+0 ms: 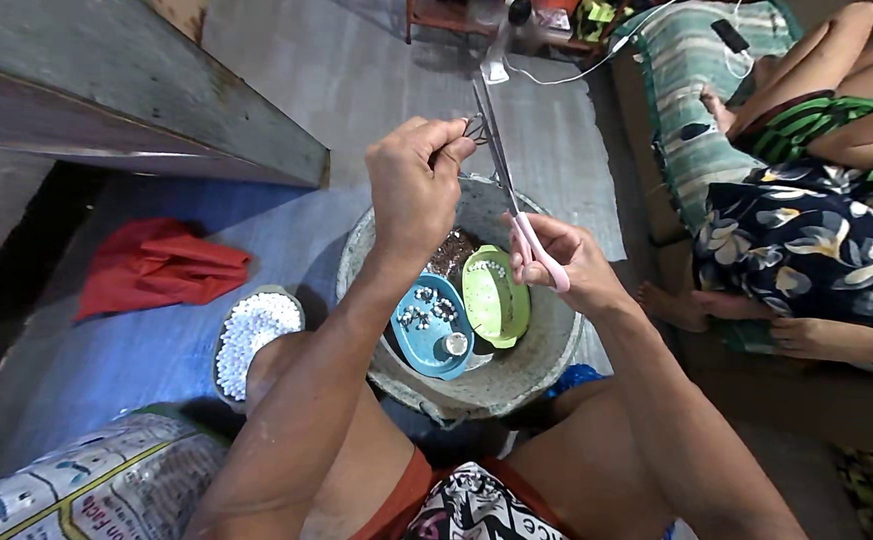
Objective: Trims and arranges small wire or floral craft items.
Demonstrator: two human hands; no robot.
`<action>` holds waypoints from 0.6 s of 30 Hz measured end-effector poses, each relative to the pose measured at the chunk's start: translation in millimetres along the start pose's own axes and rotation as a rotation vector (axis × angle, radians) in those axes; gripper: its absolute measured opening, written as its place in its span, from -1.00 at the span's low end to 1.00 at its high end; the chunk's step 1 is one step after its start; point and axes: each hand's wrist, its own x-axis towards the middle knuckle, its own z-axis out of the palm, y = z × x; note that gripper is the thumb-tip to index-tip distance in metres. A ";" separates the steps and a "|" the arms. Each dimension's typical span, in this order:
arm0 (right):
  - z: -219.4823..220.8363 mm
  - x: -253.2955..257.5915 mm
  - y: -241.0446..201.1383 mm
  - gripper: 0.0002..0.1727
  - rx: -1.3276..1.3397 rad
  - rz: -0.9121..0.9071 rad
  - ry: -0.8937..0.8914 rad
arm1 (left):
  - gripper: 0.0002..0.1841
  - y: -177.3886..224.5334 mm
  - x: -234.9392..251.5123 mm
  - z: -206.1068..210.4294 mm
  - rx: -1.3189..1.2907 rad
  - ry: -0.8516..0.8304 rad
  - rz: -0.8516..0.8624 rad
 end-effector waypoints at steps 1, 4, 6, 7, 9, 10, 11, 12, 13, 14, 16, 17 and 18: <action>-0.1 0.0 -0.4 -0.17 -0.011 -0.001 0.006 | -0.84 0.2 -0.3 -0.1 0.017 0.001 0.014; -1.0 -0.7 -0.8 -0.18 -0.036 -0.005 0.016 | -0.83 0.1 -1.3 -0.1 0.058 -0.006 0.048; -0.8 -0.7 -1.1 -0.17 -0.043 0.000 0.021 | -0.82 0.1 -1.3 0.2 0.074 -0.005 0.062; -0.8 -0.8 -1.3 -0.17 -0.048 0.002 0.025 | -0.83 0.1 -1.5 0.4 0.080 -0.004 0.069; -1.0 -1.0 -2.0 -0.17 -0.062 -0.001 0.030 | -0.83 0.4 -1.7 0.6 0.094 -0.006 0.083; -1.2 -0.8 -2.0 -0.17 -0.067 -0.004 0.031 | -0.83 0.7 -1.7 0.6 0.104 -0.007 0.090; -1.1 -0.8 -1.7 -0.17 -0.069 -0.008 0.033 | -0.82 0.6 -1.8 0.9 0.111 -0.008 0.098; -0.9 -0.7 -1.3 -0.17 -0.072 -0.011 0.037 | -0.82 0.7 -2.0 1.2 0.120 -0.007 0.106; -0.6 -0.5 -0.7 -0.16 -0.077 -0.014 0.042 | -0.83 0.8 -2.1 1.5 0.129 -0.003 0.115; -0.3 -0.3 -0.4 -0.16 -0.084 -0.015 0.046 | -0.83 0.8 -2.3 1.8 0.139 0.002 0.126; 0.3 -0.3 -0.4 -0.17 -0.097 -0.021 0.049 | -0.83 0.8 -2.5 1.9 0.159 0.007 0.146; 0.5 -0.2 -0.5 -0.17 -0.100 -0.026 0.051 | -0.82 1.0 -2.6 1.7 0.172 0.007 0.152; 0.5 -0.2 -0.4 -0.17 -0.102 -0.028 0.051 | -0.82 1.4 -2.7 1.5 0.186 0.007 0.157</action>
